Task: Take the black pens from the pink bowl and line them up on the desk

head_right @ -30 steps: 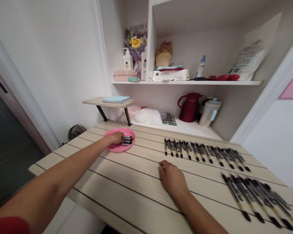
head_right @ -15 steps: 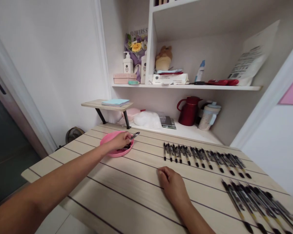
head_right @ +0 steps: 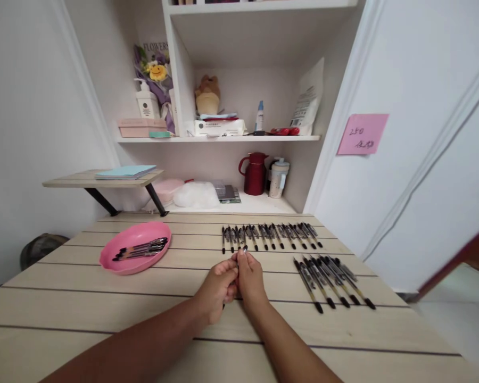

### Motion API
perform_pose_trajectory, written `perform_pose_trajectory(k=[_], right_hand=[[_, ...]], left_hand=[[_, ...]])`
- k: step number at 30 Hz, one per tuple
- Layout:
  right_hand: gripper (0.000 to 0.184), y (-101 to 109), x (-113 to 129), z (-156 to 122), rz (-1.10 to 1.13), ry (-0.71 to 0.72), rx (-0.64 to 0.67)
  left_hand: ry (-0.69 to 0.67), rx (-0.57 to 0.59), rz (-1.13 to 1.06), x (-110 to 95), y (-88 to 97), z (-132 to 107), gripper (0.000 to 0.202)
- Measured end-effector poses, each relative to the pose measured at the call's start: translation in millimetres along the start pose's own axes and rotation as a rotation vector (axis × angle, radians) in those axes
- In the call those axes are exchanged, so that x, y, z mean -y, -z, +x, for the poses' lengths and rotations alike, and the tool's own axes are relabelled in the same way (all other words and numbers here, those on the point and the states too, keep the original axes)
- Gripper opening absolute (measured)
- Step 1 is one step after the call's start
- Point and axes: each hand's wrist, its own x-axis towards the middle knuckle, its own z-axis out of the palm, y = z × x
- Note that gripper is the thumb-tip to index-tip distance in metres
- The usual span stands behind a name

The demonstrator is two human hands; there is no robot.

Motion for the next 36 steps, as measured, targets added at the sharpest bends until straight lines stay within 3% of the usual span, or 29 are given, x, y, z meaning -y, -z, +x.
perform_pose_trajectory(k=[5,15,20,23,27,32,36], right_hand=[[0.040,-2.6,-0.4,2.4,-0.016,-0.140,0.001],[0.038,0.4,2.9,0.7,-0.049,-0.137,0.003],[0.040,1.9,0.1,-0.9,0.061,-0.190,0.136],[0.040,0.8,-2.6,-1.4,0.035,-0.182,0.079],[0.039,6.2,-0.4,3.8,0.028,-0.186,0.020],[0.032,31.6,6.2,24.1,0.332,-0.151,-0.064],[0.031,44.1,8.2,32.8,0.415,-0.195,0.037]], left_hand=[[0.031,-0.025,0.018,2.7,5.6,1.1,0.011],[0.035,-0.002,0.043,4.0,7.0,2.6,0.013],[-0.029,-0.042,0.077,11.8,7.0,6.6,0.018],[0.004,-0.030,0.085,13.7,4.8,6.2,0.016],[0.083,0.037,-0.029,9.7,3.5,-2.4,0.026],[0.252,0.395,-0.154,10.6,4.0,-16.7,0.042],[0.245,0.414,-0.234,17.3,2.0,-15.6,0.037]])
